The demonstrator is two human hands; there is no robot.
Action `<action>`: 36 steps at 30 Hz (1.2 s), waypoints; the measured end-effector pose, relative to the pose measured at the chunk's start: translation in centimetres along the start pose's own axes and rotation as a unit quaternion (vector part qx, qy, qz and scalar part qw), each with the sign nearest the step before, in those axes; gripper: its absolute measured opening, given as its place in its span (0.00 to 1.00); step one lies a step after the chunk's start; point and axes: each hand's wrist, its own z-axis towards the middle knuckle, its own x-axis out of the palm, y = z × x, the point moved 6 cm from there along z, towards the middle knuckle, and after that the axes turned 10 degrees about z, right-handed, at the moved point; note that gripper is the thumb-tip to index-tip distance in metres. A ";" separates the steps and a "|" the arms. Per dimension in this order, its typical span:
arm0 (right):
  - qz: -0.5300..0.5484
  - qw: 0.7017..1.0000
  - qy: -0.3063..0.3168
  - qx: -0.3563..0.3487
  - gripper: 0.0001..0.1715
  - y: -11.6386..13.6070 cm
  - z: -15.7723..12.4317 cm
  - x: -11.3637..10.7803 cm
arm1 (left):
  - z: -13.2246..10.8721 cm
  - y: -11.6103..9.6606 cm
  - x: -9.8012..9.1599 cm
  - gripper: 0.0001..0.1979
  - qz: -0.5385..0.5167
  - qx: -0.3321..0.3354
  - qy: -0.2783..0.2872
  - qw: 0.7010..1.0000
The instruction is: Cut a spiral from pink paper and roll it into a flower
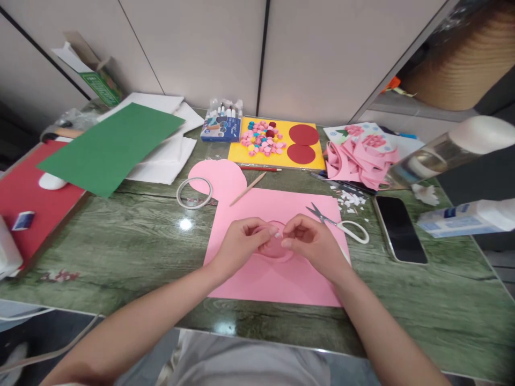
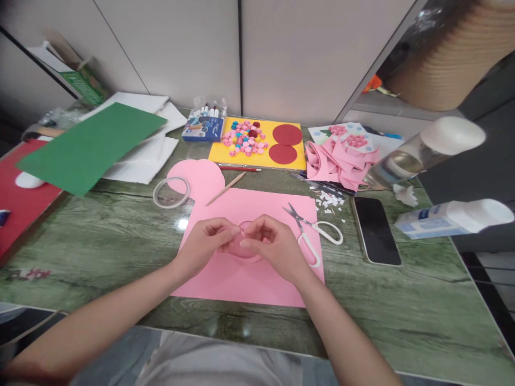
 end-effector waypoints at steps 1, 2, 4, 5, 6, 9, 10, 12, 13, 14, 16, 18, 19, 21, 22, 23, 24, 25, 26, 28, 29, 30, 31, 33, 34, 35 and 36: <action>-0.011 1.000 -0.003 0.000 0.10 0.0 0.0 0.0 | 0.0 0.0 0.0 0.12 -0.001 -0.001 -0.003 1.000; -0.020 1.000 -0.006 0.001 0.09 0.0 0.0 0.0 | 0.0 0.1 0.0 0.12 -0.003 -0.001 -0.005 1.000; -0.030 0.999 -0.010 0.004 0.08 -0.2 0.0 -0.1 | 0.0 0.1 0.0 0.12 -0.007 0.000 -0.011 1.000; -0.032 0.999 -0.011 0.005 0.07 -0.2 0.0 -0.1 | 0.0 0.1 0.0 0.13 -0.009 0.002 -0.014 1.000; -0.033 0.999 -0.011 0.005 0.07 -0.3 0.0 -0.2 | 0.0 0.2 -0.1 0.13 -0.011 0.004 -0.018 1.000; -0.042 0.999 -0.020 0.000 0.06 -0.2 0.0 -0.3 | 0.1 0.1 -0.2 0.12 -0.017 0.013 -0.028 0.999; -0.048 0.999 -0.024 -0.002 0.05 -0.2 0.1 -0.4 | 0.1 0.0 -0.2 0.12 -0.018 0.017 -0.029 0.999; -0.062 0.998 -0.031 -0.005 0.05 0.0 0.1 -0.5 | 0.1 -0.2 -0.2 0.11 -0.018 0.024 -0.030 0.999; -0.068 0.997 -0.032 -0.007 0.05 0.1 0.1 -0.6 | 0.1 -0.2 -0.2 0.11 -0.018 0.026 -0.029 0.999; -0.072 0.997 -0.032 -0.008 0.06 0.2 0.1 -0.6 | 0.0 -0.2 -0.2 0.11 -0.018 0.027 -0.029 0.999; -0.075 0.997 -0.030 -0.010 0.07 0.3 0.1 -0.6 | 0.0 -0.2 -0.2 0.10 -0.020 0.028 -0.030 0.999; -0.074 0.997 -0.031 -0.010 0.07 0.3 0.1 -0.6 | 0.0 -0.2 -0.2 0.10 -0.021 0.027 -0.029 0.999; -0.074 0.997 -0.032 -0.010 0.07 0.3 0.0 -0.6 | 0.0 -0.2 -0.2 0.10 -0.021 0.028 -0.029 0.999; -0.077 0.996 -0.032 -0.011 0.08 0.3 0.0 -0.6 | 0.1 -0.2 -0.2 0.10 -0.020 0.030 -0.029 0.999; -0.079 0.996 -0.033 -0.012 0.08 0.3 0.0 -0.6 | 0.1 -0.2 -0.2 0.10 -0.019 0.032 -0.029 0.999; -0.080 0.996 -0.033 -0.012 0.08 0.3 0.0 -0.6 | 0.1 -0.2 -0.2 0.10 -0.018 0.033 -0.030 0.999; -0.080 0.996 -0.034 -0.013 0.08 0.3 0.0 -0.6 | 0.1 -0.2 -0.3 0.10 -0.017 0.034 -0.031 0.999; -0.081 0.996 -0.034 -0.014 0.08 0.3 0.0 -0.6 | 0.1 -0.1 -0.3 0.10 -0.016 0.035 -0.031 0.999; -0.081 0.996 -0.034 -0.015 0.08 0.3 0.0 -0.6 | 0.1 -0.1 -0.3 0.10 -0.014 0.036 -0.032 0.999; -0.082 0.996 -0.034 -0.017 0.08 0.3 0.0 -0.6 | 0.1 -0.1 -0.3 0.10 -0.012 0.038 -0.036 0.999; -0.082 0.996 -0.033 -0.017 0.08 0.3 0.0 -0.6 | 0.1 -0.1 -0.3 0.10 -0.012 0.039 -0.037 0.998; -0.081 0.996 -0.034 -0.016 0.08 0.3 0.0 -0.6 | 0.1 -0.1 -0.4 0.10 -0.011 0.040 -0.039 0.998; -0.080 0.996 -0.035 -0.015 0.07 0.3 0.0 -0.6 | 0.1 -0.1 -0.4 0.10 -0.011 0.040 -0.040 0.998; -0.075 0.996 -0.036 -0.013 0.07 0.3 0.0 -0.6 | 0.2 -0.1 -0.4 0.10 -0.009 0.041 -0.041 0.998; -0.073 0.997 -0.037 -0.011 0.06 0.3 0.0 -0.6 | 0.2 -0.1 -0.4 0.10 -0.008 0.042 -0.042 0.998; -0.070 0.997 -0.037 -0.009 0.06 0.3 0.0 -0.6 | 0.2 -0.1 -0.4 0.10 -0.008 0.043 -0.043 0.998; -0.068 0.997 -0.038 -0.007 0.06 0.2 0.0 -0.6 | 0.2 -0.1 -0.4 0.10 -0.009 0.044 -0.043 0.998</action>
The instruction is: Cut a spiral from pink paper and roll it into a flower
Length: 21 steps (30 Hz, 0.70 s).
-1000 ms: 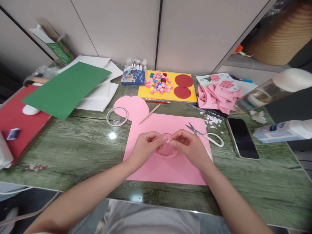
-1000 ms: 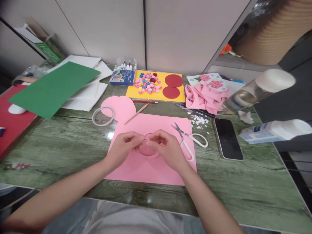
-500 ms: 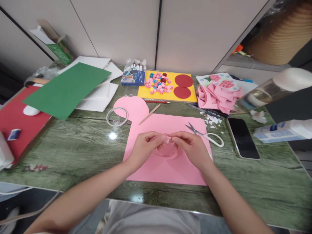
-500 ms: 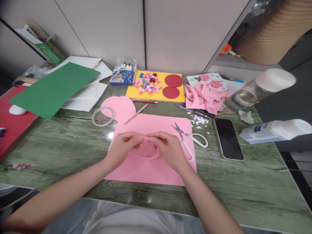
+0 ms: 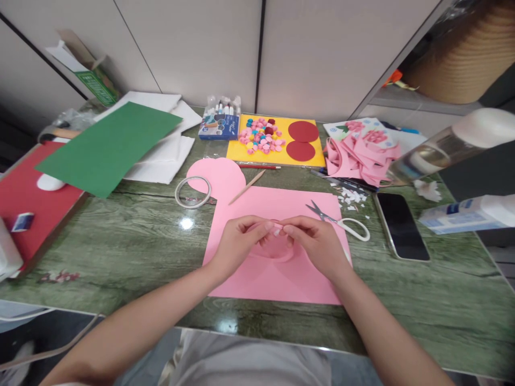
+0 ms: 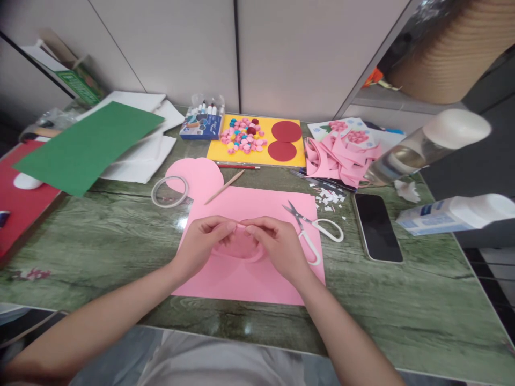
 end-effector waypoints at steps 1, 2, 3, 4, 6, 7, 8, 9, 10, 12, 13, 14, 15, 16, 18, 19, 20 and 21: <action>0.001 1.000 0.000 0.003 0.06 0.0 0.0 0.0 | 0.0 0.0 0.0 0.09 -0.001 0.001 0.000 1.000; 0.003 1.000 -0.001 0.006 0.06 0.0 0.0 0.1 | 0.0 0.0 0.0 0.09 -0.003 0.002 0.000 1.000; 0.004 1.000 -0.002 0.008 0.06 -0.1 0.0 0.1 | 0.0 0.0 0.0 0.09 -0.005 0.002 0.000 1.000; 0.005 1.000 -0.004 0.009 0.06 -0.1 0.0 0.1 | 0.0 0.0 0.0 0.09 -0.006 0.002 0.000 1.000; 0.008 1.000 -0.006 0.013 0.06 0.0 0.0 0.1 | -0.1 0.0 0.0 0.09 -0.008 0.001 0.001 1.000; 0.009 1.000 -0.006 0.015 0.06 0.0 0.0 0.1 | -0.1 0.1 0.0 0.09 -0.008 0.000 0.001 1.000; 0.011 1.000 -0.003 0.018 0.07 -0.1 0.0 0.1 | -0.1 0.1 0.0 0.09 -0.008 0.000 0.000 1.000; 0.012 1.000 0.003 0.021 0.08 -0.1 -0.1 0.1 | 0.0 0.1 0.0 0.09 -0.007 -0.001 -0.001 1.000; 0.014 1.000 0.011 0.022 0.09 -0.1 -0.1 0.1 | 0.0 0.1 0.0 0.09 -0.006 0.000 -0.002 1.000; 0.021 0.999 0.030 0.021 0.11 -0.1 -0.1 0.1 | 0.0 0.0 -0.1 0.09 -0.003 0.001 -0.005 1.000; 0.024 0.999 0.037 0.020 0.12 -0.1 -0.1 0.2 | 0.0 0.0 -0.2 0.09 -0.003 0.003 -0.007 1.000; 0.026 0.999 0.041 0.018 0.12 -0.1 -0.2 0.2 | 0.0 0.0 -0.2 0.09 -0.002 0.004 -0.008 1.000; 0.026 0.999 0.043 0.016 0.11 -0.1 -0.2 0.2 | 0.0 0.0 -0.2 0.09 -0.001 0.003 -0.009 1.000; 0.025 0.999 0.043 0.014 0.11 -0.1 -0.2 0.2 | 0.0 0.0 -0.3 0.09 0.000 0.003 -0.009 1.000; 0.021 0.999 0.040 0.010 0.10 0.0 -0.2 0.2 | 0.0 0.0 -0.3 0.10 0.002 0.001 -0.010 1.000; 0.019 0.999 0.039 0.009 0.10 0.0 -0.2 0.2 | 0.0 0.0 -0.3 0.10 0.004 0.002 -0.011 1.000; 0.017 0.999 0.037 0.007 0.10 0.1 -0.2 0.2 | 0.0 0.0 -0.3 0.09 0.005 0.003 -0.010 1.000; 0.015 0.999 0.034 0.006 0.10 0.1 -0.2 0.2 | 0.0 0.0 -0.3 0.09 0.006 0.005 -0.011 1.000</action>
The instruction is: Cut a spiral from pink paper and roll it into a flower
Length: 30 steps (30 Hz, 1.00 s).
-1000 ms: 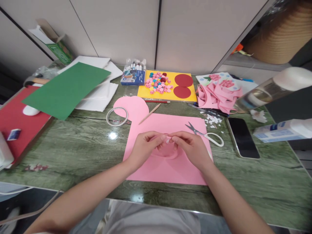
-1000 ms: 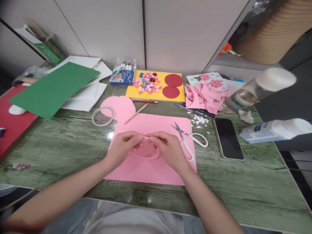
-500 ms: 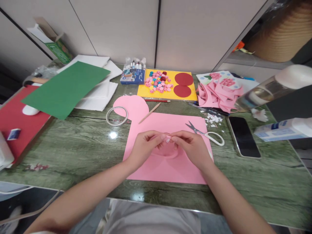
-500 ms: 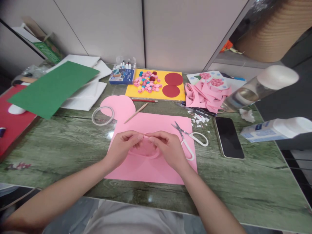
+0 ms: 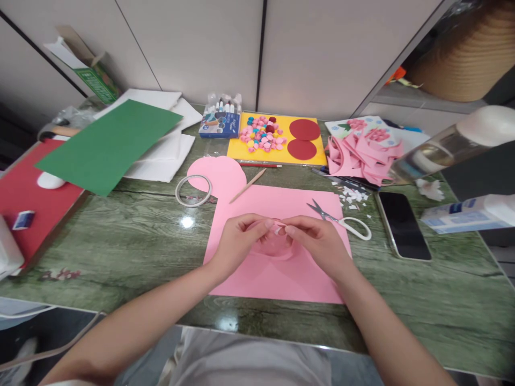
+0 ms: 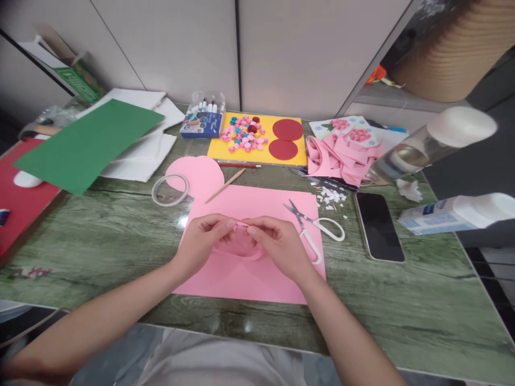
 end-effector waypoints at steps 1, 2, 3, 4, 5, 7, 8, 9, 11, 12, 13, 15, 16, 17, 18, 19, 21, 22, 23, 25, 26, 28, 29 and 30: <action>-0.003 1.000 -0.004 -0.001 0.09 0.1 0.0 0.0 | 0.0 0.0 0.0 0.09 0.001 0.001 0.001 1.000; -0.005 1.000 -0.009 -0.002 0.09 0.1 0.0 -0.1 | 0.0 0.0 0.1 0.09 0.001 0.002 0.001 1.000; -0.005 1.000 -0.013 -0.001 0.09 0.2 0.0 -0.1 | 0.0 0.0 0.1 0.09 0.002 0.002 0.002 1.000; -0.005 1.000 -0.017 0.000 0.09 0.2 0.0 -0.1 | -0.1 0.0 0.1 0.09 0.003 0.000 0.002 1.000; -0.003 1.000 -0.020 0.003 0.09 0.2 0.0 -0.1 | -0.1 0.0 0.1 0.10 0.003 -0.001 0.002 1.000; 0.002 1.000 -0.023 0.010 0.09 0.1 -0.1 -0.1 | -0.1 0.0 0.1 0.10 0.005 -0.003 0.001 1.000; 0.003 1.000 -0.025 0.013 0.08 0.1 -0.1 -0.1 | -0.2 0.0 0.1 0.10 0.006 -0.003 0.001 1.000; 0.004 1.000 -0.026 0.016 0.08 0.0 -0.1 0.0 | -0.2 -0.1 0.1 0.09 0.006 -0.003 0.001 1.000; 0.005 0.999 -0.030 0.019 0.08 0.0 0.0 0.0 | -0.2 -0.1 0.2 0.09 0.004 -0.003 0.002 1.000; 0.007 0.999 -0.031 0.020 0.08 0.0 0.0 0.0 | -0.2 -0.1 0.2 0.09 0.003 -0.003 0.003 1.000; 0.008 0.999 -0.032 0.020 0.08 0.0 0.0 0.0 | -0.2 -0.1 0.2 0.09 0.003 -0.003 0.003 1.000; 0.009 0.999 -0.034 0.020 0.07 0.0 0.0 0.0 | -0.2 -0.1 0.2 0.09 0.004 -0.003 0.004 1.000; 0.009 0.999 -0.034 0.019 0.07 0.0 0.0 0.0 | -0.2 -0.1 0.2 0.09 0.005 -0.003 0.004 1.000; 0.008 0.999 -0.036 0.019 0.07 0.0 0.0 0.0 | -0.2 -0.1 0.2 0.09 0.005 -0.002 0.004 1.000; 0.006 0.999 -0.037 0.019 0.07 0.0 0.0 0.0 | -0.2 -0.1 0.2 0.10 0.006 -0.001 0.005 1.000; 0.006 0.999 -0.037 0.018 0.08 0.0 0.0 0.0 | -0.2 0.0 0.2 0.10 0.006 -0.001 0.005 1.000; 0.005 0.999 -0.038 0.018 0.07 0.1 0.0 -0.1 | -0.2 0.0 0.2 0.10 0.006 -0.001 0.006 1.000; 0.004 0.999 -0.038 0.017 0.07 0.1 0.0 -0.1 | -0.2 0.0 0.2 0.10 0.006 -0.002 0.006 1.000; 0.004 0.999 -0.039 0.016 0.07 0.1 0.0 -0.1 | -0.2 0.0 0.2 0.10 0.007 -0.004 0.006 1.000; 0.003 0.999 -0.040 0.015 0.07 0.0 0.1 -0.1 | -0.2 0.0 0.2 0.11 0.011 -0.006 0.005 1.000; 0.002 0.999 -0.040 0.015 0.07 0.0 0.1 -0.1 | -0.2 0.0 0.2 0.11 0.014 -0.007 0.005 1.000; 0.002 0.999 -0.042 0.019 0.07 -0.1 0.1 -0.1 | -0.2 -0.1 0.2 0.11 0.018 -0.010 0.005 1.000; 0.003 0.999 -0.043 0.022 0.07 -0.1 0.1 -0.1 | -0.2 -0.1 0.2 0.11 0.020 -0.010 0.006 1.000; 0.004 0.999 -0.044 0.025 0.07 -0.2 0.0 -0.1 | -0.2 -0.1 0.2 0.11 0.021 -0.011 0.006 1.000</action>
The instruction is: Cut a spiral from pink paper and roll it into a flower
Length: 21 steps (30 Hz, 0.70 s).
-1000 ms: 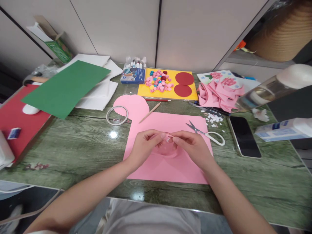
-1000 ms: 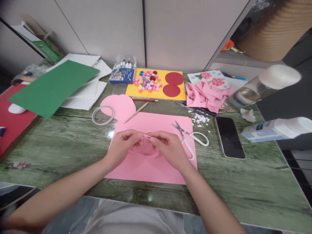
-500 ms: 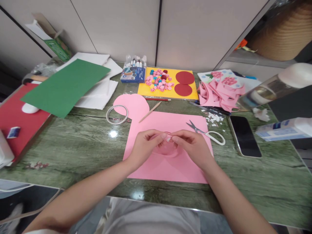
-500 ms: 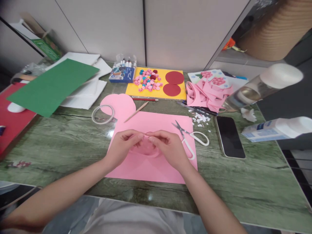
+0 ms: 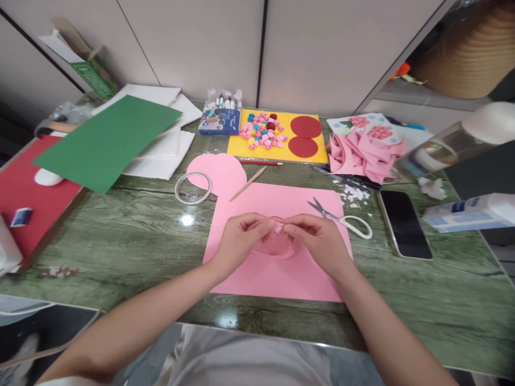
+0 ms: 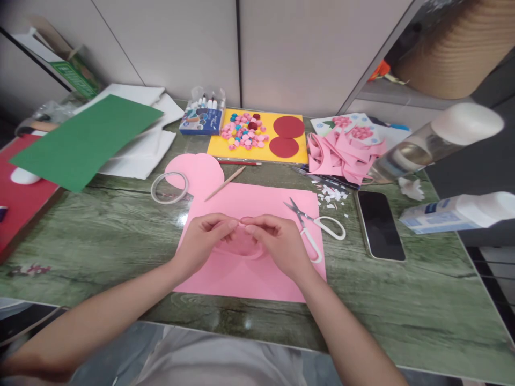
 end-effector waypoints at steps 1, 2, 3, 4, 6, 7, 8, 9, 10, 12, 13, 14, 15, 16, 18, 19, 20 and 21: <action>0.002 1.000 -0.001 0.002 0.07 0.0 0.0 0.0 | 0.0 0.0 0.0 0.11 0.001 0.000 0.000 1.000; 0.003 1.000 -0.001 0.004 0.07 0.0 0.0 0.0 | 0.0 0.0 0.0 0.11 0.002 0.000 -0.001 1.000; 0.004 1.000 -0.001 0.004 0.07 0.0 0.0 0.0 | 0.0 0.0 0.0 0.11 0.002 0.000 -0.001 1.000; 0.005 1.000 -0.001 0.005 0.06 0.0 0.0 0.0 | 0.0 0.0 0.0 0.11 0.001 0.000 -0.001 1.000; 0.006 1.000 -0.003 0.005 0.06 0.0 0.0 0.0 | 0.0 0.0 0.0 0.11 -0.003 0.000 0.001 1.000; 0.006 1.000 -0.004 0.003 0.06 0.0 0.0 -0.1 | 0.0 0.0 0.0 0.10 -0.008 0.001 0.001 1.000; 0.005 1.000 -0.004 0.001 0.06 0.0 0.0 -0.1 | 0.1 0.0 0.0 0.10 -0.014 0.003 0.000 1.000; 0.004 1.000 -0.004 -0.001 0.06 0.0 0.1 -0.1 | 0.1 0.0 0.0 0.09 -0.020 0.007 -0.004 1.000; 0.002 1.000 -0.003 -0.002 0.07 0.0 0.1 -0.2 | 0.2 0.0 -0.1 0.10 -0.025 0.011 -0.011 1.000; -0.001 1.000 -0.003 -0.007 0.07 0.0 0.1 -0.2 | 0.2 0.0 -0.3 0.09 -0.031 0.019 -0.026 0.999; -0.001 1.000 -0.004 -0.008 0.08 0.0 0.1 -0.2 | 0.2 0.0 -0.3 0.09 -0.032 0.021 -0.031 0.999; -0.001 1.000 -0.004 -0.009 0.08 0.0 0.1 -0.3 | 0.2 0.1 -0.4 0.08 -0.032 0.023 -0.033 0.999; -0.001 1.000 -0.004 -0.010 0.08 0.0 0.1 -0.3 | 0.2 0.1 -0.4 0.08 -0.031 0.024 -0.033 0.999; 0.000 1.000 -0.002 -0.012 0.08 0.0 0.1 -0.3 | 0.2 0.2 -0.3 0.08 -0.031 0.024 -0.032 0.999; -0.001 1.000 0.001 -0.015 0.08 0.0 0.0 -0.3 | 0.2 0.3 -0.3 0.09 -0.030 0.022 -0.032 0.999; -0.002 1.000 0.002 -0.017 0.08 0.0 0.0 -0.3 | 0.2 0.3 -0.3 0.09 -0.028 0.020 -0.032 0.999; -0.003 1.000 0.002 -0.018 0.08 0.1 0.0 -0.3 | 0.2 0.3 -0.3 0.10 -0.027 0.018 -0.033 0.999; -0.004 1.000 0.002 -0.018 0.08 0.1 0.0 -0.3 | 0.2 0.3 -0.3 0.10 -0.026 0.017 -0.033 0.999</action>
